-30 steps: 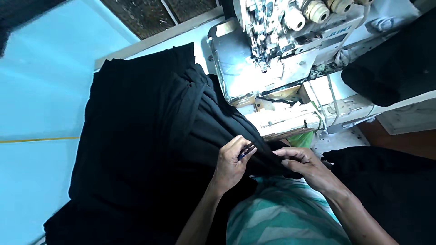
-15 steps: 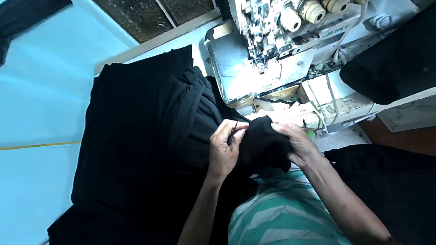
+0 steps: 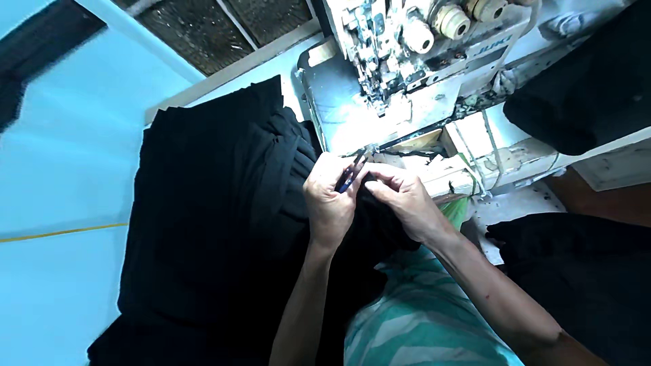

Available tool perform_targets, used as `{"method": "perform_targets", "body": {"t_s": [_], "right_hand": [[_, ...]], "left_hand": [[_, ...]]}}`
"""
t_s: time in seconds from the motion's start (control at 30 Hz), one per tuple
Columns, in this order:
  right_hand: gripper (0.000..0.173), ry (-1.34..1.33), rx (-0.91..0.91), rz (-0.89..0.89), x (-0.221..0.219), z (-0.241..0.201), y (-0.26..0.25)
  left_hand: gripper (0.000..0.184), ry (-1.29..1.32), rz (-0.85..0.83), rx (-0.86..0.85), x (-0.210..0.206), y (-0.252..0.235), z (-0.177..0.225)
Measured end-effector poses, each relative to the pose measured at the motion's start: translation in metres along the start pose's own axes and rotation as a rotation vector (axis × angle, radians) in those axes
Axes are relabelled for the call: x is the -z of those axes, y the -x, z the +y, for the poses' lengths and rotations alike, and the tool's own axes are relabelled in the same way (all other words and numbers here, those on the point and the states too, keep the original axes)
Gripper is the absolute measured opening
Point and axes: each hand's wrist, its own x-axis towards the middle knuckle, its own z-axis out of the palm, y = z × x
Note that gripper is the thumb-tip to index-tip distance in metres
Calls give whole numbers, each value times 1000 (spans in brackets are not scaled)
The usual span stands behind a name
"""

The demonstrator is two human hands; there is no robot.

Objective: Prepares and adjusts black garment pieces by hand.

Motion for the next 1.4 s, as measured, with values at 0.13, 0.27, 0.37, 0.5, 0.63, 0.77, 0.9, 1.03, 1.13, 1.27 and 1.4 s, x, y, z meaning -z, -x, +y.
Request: {"method": "perform_targets", "body": {"t_s": [0.13, 0.27, 0.37, 0.5, 0.63, 0.77, 0.9, 1.03, 1.13, 1.27, 1.4], "right_hand": [[20, 144, 79, -15, 5, 5, 2], [29, 111, -10, -5, 13, 5, 10], [31, 64, -75, -9, 16, 4, 16], [31, 14, -120, -11, 18, 3, 20], [26, -36, -191, -58, 24, 3, 27], [23, 6, -189, -60, 24, 9, 36], [20, 146, -125, -69, 19, 11, 38], [16, 303, -34, -99, 18, 14, 43], [15, 306, -70, -136, 21, 18, 52], [31, 145, -181, -146, 31, 29, 72], [30, -286, -390, -103, 37, 50, 97]], "left_hand": [[6, -182, 8, -145, -2, 5, -1], [6, -311, -11, -140, 2, 15, -8], [8, -289, -53, -107, 5, 22, -12], [15, -179, -67, -18, 12, 26, -16], [11, -39, -36, 114, 26, 26, -13], [12, 64, -116, 56, 26, 35, 1], [20, 6, -144, 2, 14, 46, 11], [8, -185, -146, -131, 8, 49, 13], [6, -334, -147, -187, 3, 54, 7], [7, -276, -45, 53, 14, 62, -8], [13, 84, -119, 355, 22, 89, 8]]}}
